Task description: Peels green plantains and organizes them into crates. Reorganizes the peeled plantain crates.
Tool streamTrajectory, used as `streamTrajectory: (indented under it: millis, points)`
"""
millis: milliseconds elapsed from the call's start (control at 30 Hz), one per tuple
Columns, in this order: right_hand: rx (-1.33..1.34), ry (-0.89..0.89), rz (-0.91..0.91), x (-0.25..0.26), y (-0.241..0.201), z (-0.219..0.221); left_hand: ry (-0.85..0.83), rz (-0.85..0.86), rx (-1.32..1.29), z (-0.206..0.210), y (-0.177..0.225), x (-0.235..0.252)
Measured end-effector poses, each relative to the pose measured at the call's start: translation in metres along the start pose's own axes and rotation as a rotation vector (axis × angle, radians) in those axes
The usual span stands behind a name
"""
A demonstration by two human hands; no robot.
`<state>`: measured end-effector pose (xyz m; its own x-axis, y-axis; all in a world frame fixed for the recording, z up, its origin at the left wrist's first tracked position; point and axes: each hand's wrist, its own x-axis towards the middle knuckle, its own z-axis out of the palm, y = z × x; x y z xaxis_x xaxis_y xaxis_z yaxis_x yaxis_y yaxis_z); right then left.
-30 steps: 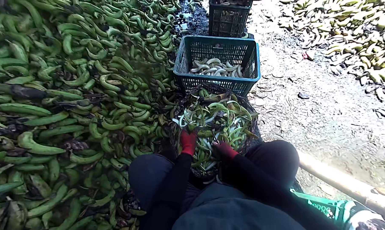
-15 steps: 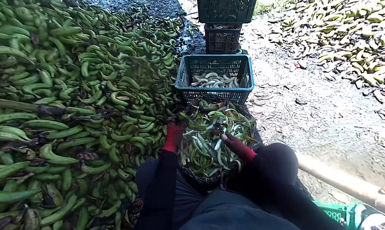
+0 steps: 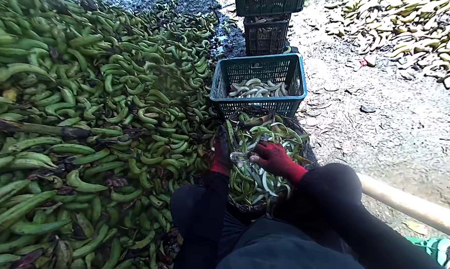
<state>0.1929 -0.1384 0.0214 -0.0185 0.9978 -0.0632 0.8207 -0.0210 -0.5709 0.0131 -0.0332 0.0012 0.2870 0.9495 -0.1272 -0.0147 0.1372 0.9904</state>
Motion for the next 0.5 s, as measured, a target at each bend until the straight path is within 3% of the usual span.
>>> streamTrajectory:
  millis: [133, 233, 333, 433, 500]
  points:
    - [-0.046, 0.108, 0.083, 0.016, 0.009, 0.004, -0.079, -0.02, 0.012, 0.012, -0.004, -0.011]
    - [-0.132, 0.273, 0.151, 0.036, 0.027, 0.007, -0.113, -0.14, -0.039, 0.019, -0.005, -0.02]
    - [-0.095, 0.346, 0.359, 0.052, 0.045, -0.011, -0.186, -0.225, -0.079, 0.017, -0.026, -0.014]
    - [0.025, 0.401, 0.331, 0.041, 0.041, -0.022, -0.03, -0.191, -0.104, 0.007, -0.037, 0.006]
    - [0.109, 0.281, 0.251, 0.025, 0.026, -0.009, 0.056, -0.127, -0.084, -0.003, -0.04, 0.019]
